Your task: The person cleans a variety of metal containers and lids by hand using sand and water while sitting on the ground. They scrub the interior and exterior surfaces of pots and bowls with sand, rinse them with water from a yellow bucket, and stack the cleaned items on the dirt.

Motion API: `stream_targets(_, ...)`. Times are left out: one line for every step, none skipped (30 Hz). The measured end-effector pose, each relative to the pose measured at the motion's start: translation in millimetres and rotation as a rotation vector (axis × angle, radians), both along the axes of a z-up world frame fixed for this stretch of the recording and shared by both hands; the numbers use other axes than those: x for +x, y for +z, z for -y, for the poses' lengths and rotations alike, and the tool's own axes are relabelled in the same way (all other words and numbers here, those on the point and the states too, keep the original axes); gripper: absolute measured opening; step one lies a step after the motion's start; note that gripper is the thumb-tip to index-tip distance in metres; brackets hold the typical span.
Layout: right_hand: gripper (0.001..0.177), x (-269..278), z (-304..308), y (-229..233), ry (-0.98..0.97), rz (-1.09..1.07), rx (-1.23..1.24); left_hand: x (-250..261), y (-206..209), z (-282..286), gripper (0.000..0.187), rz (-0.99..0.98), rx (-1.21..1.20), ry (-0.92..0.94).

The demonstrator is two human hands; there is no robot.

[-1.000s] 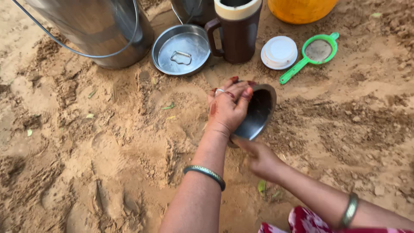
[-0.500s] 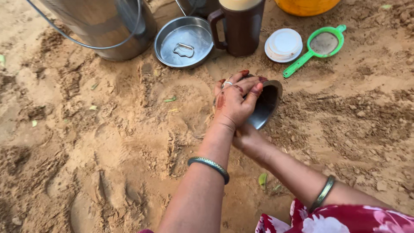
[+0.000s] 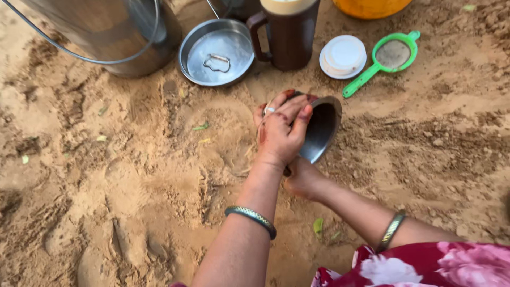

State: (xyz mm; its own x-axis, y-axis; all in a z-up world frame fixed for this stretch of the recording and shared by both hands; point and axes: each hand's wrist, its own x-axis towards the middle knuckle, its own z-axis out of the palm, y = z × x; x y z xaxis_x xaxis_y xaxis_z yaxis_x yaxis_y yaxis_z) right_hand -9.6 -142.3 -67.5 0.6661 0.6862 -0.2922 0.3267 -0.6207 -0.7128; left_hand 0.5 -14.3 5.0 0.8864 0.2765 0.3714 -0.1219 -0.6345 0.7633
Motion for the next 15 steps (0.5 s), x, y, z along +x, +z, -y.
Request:
stream_targets(0.039, 4.3, -1.6, 1.3, -0.037, -0.265, -0.034, 3.0, -0.4, 3.8, 0.029, 0.002, -0.004, -0.002)
stream_targets(0.039, 8.1, 5.3, 5.7, -0.040, -0.263, -0.038, 5.8, -0.6, 10.1, 0.029, -0.032, 0.018, 0.025)
stream_targets(0.062, 14.9, 15.9, 13.5, 0.087, 0.099, 0.012, 9.9, 0.8, 9.9, 0.029, -0.059, 0.049, 0.060)
stream_targets(0.088, 22.2, 25.5, 21.7, 0.225, 0.463, 0.060, 16.6, 2.8, 2.2, 0.029, -0.051, 0.055, 0.067)
stream_targets(0.071, 43.2, 36.0, 31.1, 0.384, 0.690, -0.079, 19.0, 3.2, -1.6, 0.030, -0.084, 0.035, 0.061)
stream_targets(0.054, 61.1, 41.9, 39.7, 0.547, 0.912, -0.221, 18.4, 3.3, -1.4, 0.031, -0.118, 0.016, 0.055)
stream_targets(0.054, 62.6, 38.7, 43.6, 0.539, 0.921, -0.220, 19.3, 4.9, -3.5, 0.031, -0.109, 0.022, 0.051)
stream_targets(0.061, 62.6, 34.5, 46.5, 0.475, 1.002, -0.191, 18.6, 6.3, -5.0, 0.031, -0.093, -0.008, 0.022)
stream_targets(0.068, 56.4, 33.3, 46.9, 0.421, 1.066, -0.168, 14.6, 5.7, -2.5, 0.031, -0.091, -0.050, -0.005)
stream_targets(0.068, 45.2, 24.9, 41.8, 0.423, 1.061, -0.173, 14.0, 5.2, -1.1, 0.031, -0.095, -0.056, -0.007)
stream_targets(0.072, 26.8, 9.9, 31.8, 0.279, 0.703, -0.318, 12.8, 4.9, -1.6, 0.030, -0.086, -0.036, -0.011)
stream_targets(0.076, 11.2, 3.8, 23.6, 0.131, 0.342, -0.451, 11.2, 4.4, -2.1, 0.029, -0.077, -0.017, -0.016)
stream_targets(0.076, 5.9, 5.7, 17.1, 0.128, 0.341, -0.457, 12.6, 4.5, -1.5, 0.029, -0.077, -0.022, -0.020)
stream_targets(0.060, 3.7, 5.4, 9.4, 0.032, 0.015, -0.312, 14.1, 4.2, -1.4, 0.030, -0.071, -0.019, -0.014)
stream_targets(0.046, 2.8, 8.1, 2.9, -0.054, -0.306, -0.156, 15.0, 3.0, -1.8, 0.031, -0.067, -0.015, -0.005)
